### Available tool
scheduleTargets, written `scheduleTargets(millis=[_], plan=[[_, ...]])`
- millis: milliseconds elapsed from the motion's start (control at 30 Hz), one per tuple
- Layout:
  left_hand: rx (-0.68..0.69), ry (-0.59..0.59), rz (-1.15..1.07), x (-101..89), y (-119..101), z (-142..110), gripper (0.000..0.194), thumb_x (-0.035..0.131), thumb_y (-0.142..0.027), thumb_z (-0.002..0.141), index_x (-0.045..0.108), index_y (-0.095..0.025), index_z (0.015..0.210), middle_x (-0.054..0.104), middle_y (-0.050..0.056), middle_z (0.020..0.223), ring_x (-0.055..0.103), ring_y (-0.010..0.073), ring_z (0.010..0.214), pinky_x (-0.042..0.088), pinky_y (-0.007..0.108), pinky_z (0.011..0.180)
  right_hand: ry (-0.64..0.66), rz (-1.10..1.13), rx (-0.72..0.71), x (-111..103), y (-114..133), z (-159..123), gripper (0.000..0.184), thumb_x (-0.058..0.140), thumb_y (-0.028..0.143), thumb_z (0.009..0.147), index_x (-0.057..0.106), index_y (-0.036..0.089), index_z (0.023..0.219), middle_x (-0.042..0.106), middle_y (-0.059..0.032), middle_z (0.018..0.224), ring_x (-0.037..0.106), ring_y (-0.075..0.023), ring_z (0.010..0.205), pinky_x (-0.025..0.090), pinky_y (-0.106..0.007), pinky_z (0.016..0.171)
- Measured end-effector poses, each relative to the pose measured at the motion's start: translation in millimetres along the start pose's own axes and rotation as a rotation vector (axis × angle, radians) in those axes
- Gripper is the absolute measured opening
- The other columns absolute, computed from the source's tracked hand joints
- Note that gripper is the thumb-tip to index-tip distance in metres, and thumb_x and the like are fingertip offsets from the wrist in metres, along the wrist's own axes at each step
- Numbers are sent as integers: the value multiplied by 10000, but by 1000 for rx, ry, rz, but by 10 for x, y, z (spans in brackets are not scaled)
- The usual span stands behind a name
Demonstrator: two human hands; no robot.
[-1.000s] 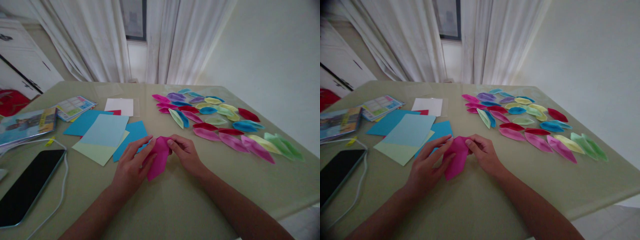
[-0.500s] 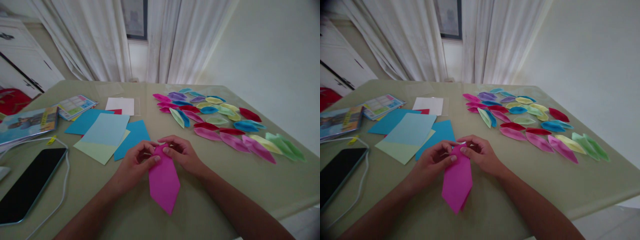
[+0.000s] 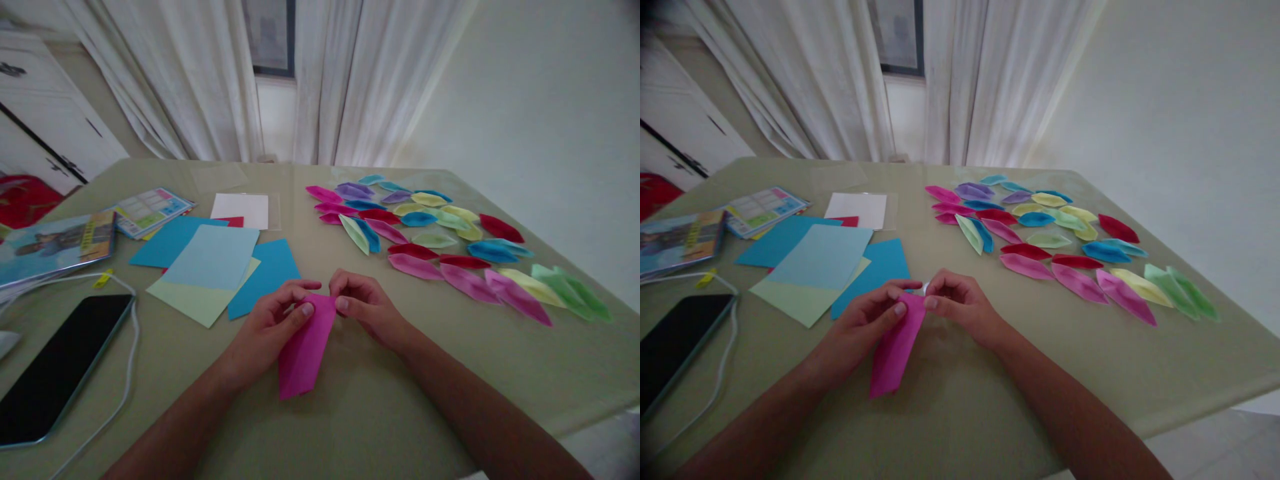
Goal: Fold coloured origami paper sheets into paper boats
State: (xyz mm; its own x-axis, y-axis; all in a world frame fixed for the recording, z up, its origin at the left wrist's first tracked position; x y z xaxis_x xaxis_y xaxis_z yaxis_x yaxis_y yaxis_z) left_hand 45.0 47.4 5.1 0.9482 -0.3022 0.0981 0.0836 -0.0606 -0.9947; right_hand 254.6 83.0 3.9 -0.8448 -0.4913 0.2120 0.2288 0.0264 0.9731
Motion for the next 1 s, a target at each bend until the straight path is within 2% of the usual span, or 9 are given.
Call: scheduleTargets(millis=[67, 133, 200, 233, 567, 700, 767, 833, 1000], plan=[[-14, 0, -50, 1, -1, -6, 230, 721, -431, 979, 723, -208, 929, 667, 67, 1329, 667, 205, 1087, 535, 258, 857, -14, -15, -26, -2, 23, 7, 243, 858, 372, 870, 696, 199, 816, 568, 14, 844, 514, -133, 744, 421, -266, 702], [-74, 4, -126, 6, -5, -19, 257, 743, -459, 962, 706, -207, 926, 710, 33, 1066, 664, 154, 883, 517, 212, 725, -27, -25, -49, -6, 34, 11, 228, 857, 345, 873, 699, 200, 795, 553, 14, 852, 520, -137, 768, 425, -269, 723], [-153, 14, -213, 15, -12, -33, 292, 762, -492, 941, 681, -213, 919, 657, -19, 816, 583, 108, 656, 452, 180, 573, -39, -42, -57, -10, 37, 14, 230, 861, 345, 870, 704, 202, 782, 545, 11, 859, 522, -141, 782, 428, -272, 731], [-184, 16, -250, 19, -17, -38, 306, 770, -504, 932, 673, -214, 916, 629, -35, 759, 543, 96, 597, 422, 174, 531, -44, -55, -55, -11, 38, 15, 239, 867, 356, 863, 706, 202, 777, 543, 8, 864, 522, -144, 786, 428, -274, 729], [-244, 4, -436, 25, -26, -52, 284, 828, -437, 899, 725, -228, 1063, 716, 9, 887, 637, 109, 656, 500, 177, 560, -56, -98, -31, -4, 10, 16, 262, 834, 387, 893, 701, 201, 766, 550, -7, 917, 528, -155, 832, 436, -287, 776], [-205, 77, -446, 26, -30, -45, 518, 861, -349, 877, 653, -300, 1349, 761, 52, 1056, 710, 161, 787, 567, 230, 653, -58, -104, -1, 0, -2, 17, 266, 839, 419, 885, 721, 206, 778, 566, -13, 927, 547, -166, 870, 452, -298, 807], [-164, 108, -412, 26, -13, -39, 588, 861, -303, 880, 620, -314, 1416, 763, 58, 1083, 716, 168, 854, 577, 243, 715, -45, -97, 18, 6, -2, 18, 263, 852, 425, 869, 730, 207, 788, 575, -13, 928, 555, -168, 877, 456, -296, 800], [-130, 117, -375, 24, 12, -30, 541, 861, -276, 879, 659, -306, 1379, 763, 40, 1020, 699, 147, 832, 561, 223, 714, -15, -79, 46, 13, 0, 18, 254, 864, 418, 855, 736, 206, 801, 582, -10, 921, 554, -163, 855, 453, -290, 773], [-40, 85, -268, 15, 33, -1, 230, 886, -248, 841, 791, -244, 1050, 750, 26, 968, 692, 140, 823, 561, 215, 705, 37, -69, 98, 28, 17, 15, 254, 857, 407, 859, 734, 192, 803, 600, -11, 927, 563, -157, 851, 445, -285, 762]])
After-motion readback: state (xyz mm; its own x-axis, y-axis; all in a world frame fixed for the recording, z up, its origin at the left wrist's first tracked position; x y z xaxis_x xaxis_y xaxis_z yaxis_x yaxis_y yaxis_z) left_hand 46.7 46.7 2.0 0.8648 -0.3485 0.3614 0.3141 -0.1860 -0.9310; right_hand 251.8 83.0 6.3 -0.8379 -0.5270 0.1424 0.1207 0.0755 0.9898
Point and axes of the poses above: each hand's wrist, its own z-axis towards the middle knuckle, its own x-axis out of the palm, y = z × x, the point moved 1 cm from there along z, towards the middle knuckle
